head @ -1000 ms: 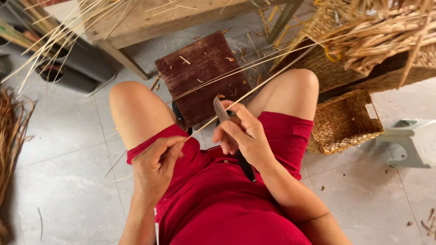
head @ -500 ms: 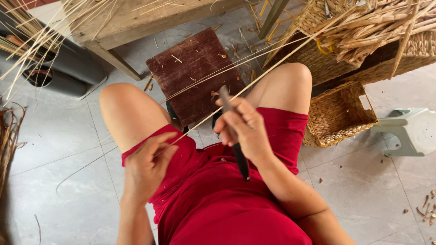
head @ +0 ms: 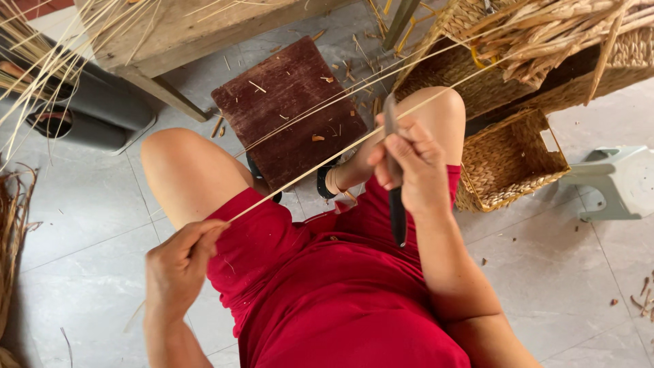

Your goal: The person sits on a low stool and splits thin rattan strips with a knife, drawing each strip against the blade to shave and split it into finer strands, then sets processed strips aside and reaches for the next one from the pile on the workbench.

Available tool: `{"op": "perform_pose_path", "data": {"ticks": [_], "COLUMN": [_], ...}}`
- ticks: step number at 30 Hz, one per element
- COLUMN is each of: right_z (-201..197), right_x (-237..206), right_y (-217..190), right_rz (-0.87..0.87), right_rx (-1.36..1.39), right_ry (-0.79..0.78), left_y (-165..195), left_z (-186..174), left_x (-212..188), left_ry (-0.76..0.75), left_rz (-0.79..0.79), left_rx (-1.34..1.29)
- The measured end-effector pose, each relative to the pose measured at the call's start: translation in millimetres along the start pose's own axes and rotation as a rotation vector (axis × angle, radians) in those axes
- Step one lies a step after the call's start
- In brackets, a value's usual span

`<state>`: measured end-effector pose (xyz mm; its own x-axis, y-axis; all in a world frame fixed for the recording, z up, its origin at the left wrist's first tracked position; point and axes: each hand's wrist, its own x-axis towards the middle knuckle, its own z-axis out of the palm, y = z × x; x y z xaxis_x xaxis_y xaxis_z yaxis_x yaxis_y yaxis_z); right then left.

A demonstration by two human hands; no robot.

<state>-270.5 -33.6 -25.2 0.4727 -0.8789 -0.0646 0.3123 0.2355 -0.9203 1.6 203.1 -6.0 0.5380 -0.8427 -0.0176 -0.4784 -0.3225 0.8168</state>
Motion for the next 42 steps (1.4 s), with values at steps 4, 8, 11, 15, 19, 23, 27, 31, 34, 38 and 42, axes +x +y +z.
{"op": "perform_pose_path", "data": {"ticks": [4,8,11,15,19,23,27,31,34,38,42], "right_z": [-19.6,-20.1,-12.6,6.0,22.5,20.7,4.1,-6.9,-10.7,-19.2,-37.2], "right_x": [4.4,2.4,-1.5,-6.8,-13.0,-10.6,-3.2,-0.7,0.0,2.1,5.6], "right_y": [-14.9,-19.7,-18.2,-8.8,1.9,3.7,-4.7,-12.7,-16.0,-16.5,-20.4], "right_rz": [-0.117,-0.123,-0.101,0.02,0.053,0.057,0.033,-0.037,-0.066,-0.098,-0.154], "right_rx": [0.06,0.007,0.009,0.003,-0.042,-0.059,-0.032,-0.04,-0.036,0.028,-0.014], "right_ry": [0.042,0.054,0.013,-0.025,-0.122,-0.122,-0.051,-0.016,0.005,0.033,0.186], "left_y": [-23.2,-35.2,-35.1,-25.7,-13.9,-13.0,-22.9,-32.6,-35.7,-37.5,-39.7], "left_z": [-23.6,-36.9,-32.3,-8.0,15.2,14.4,-2.7,-12.9,-17.0,-18.7,-20.7], "left_x": [-7.0,-14.9,-12.2,-2.4,3.5,3.2,-2.9,-8.8,-12.2,-12.5,-12.1], "left_ry": [0.021,0.004,-0.075,-0.194,-0.182,-0.141,-0.115,-0.1,-0.097,-0.1,-0.086], "left_rz": [-0.063,-0.17,-0.236,-0.175,-0.068,-0.036,-0.067,-0.074,-0.069,-0.073,-0.127], "left_rx": [0.115,0.183,0.144,-0.084,-0.19,-0.198,-0.155,-0.143,-0.144,-0.164,-0.11]}}
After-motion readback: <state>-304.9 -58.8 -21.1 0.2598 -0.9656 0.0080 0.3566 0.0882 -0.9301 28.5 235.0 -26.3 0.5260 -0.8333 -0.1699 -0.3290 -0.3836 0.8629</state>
